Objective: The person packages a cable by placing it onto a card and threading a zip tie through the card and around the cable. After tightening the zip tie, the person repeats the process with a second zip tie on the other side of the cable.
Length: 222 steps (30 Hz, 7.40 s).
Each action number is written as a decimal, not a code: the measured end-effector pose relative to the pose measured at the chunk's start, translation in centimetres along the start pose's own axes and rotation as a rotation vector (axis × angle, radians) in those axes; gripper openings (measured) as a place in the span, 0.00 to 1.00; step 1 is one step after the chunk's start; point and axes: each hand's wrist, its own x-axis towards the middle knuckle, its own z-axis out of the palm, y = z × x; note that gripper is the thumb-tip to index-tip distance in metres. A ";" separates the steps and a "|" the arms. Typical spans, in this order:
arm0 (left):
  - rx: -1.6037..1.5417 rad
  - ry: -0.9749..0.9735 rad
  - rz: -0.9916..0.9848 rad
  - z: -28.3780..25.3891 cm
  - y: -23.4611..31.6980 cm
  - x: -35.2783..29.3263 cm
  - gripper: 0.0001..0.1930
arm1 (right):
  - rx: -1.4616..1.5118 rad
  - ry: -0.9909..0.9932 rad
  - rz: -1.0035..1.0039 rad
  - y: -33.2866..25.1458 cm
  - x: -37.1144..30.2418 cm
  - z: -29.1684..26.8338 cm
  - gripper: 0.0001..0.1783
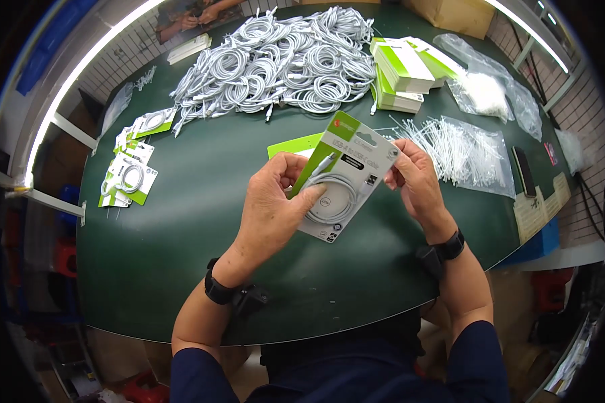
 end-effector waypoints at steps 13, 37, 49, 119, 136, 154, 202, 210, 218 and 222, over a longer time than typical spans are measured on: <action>-0.538 0.064 -0.168 2.3 -2.5 0.0 0.15 | -0.073 -0.240 0.019 -1.2 -2.2 3.0 0.23; 0.119 0.023 0.199 2.8 -2.6 -0.4 0.08 | -0.256 -0.253 -0.057 0.5 -3.0 4.5 0.25; 0.017 -0.036 0.145 3.0 -3.9 -0.3 0.09 | -0.345 -0.206 -0.099 0.2 -2.7 4.9 0.23; -0.458 -0.047 -0.315 1.0 1.8 -0.8 0.27 | -0.091 -0.172 -0.203 -1.3 -3.6 4.2 0.22; -0.244 0.034 -0.050 3.3 1.0 -1.8 0.16 | -0.850 0.044 -0.826 -1.7 -3.7 5.3 0.18; -0.380 0.034 -0.064 3.2 0.3 -1.7 0.15 | -1.311 0.013 -0.945 -2.5 -3.7 7.2 0.27; -0.132 0.174 0.295 0.1 3.5 -1.8 0.12 | -0.985 0.358 -0.494 -0.2 1.3 -2.4 0.02; 0.277 0.171 0.613 -0.3 1.6 -0.7 0.13 | -0.388 0.064 -0.222 -1.8 -1.1 0.9 0.02; 0.410 0.291 0.664 0.0 0.6 0.0 0.13 | -0.507 -0.029 -0.596 -3.0 -2.4 1.7 0.04; -0.104 0.234 0.234 0.5 1.0 -0.4 0.16 | -0.814 -0.117 -0.882 -4.1 -4.0 4.0 0.07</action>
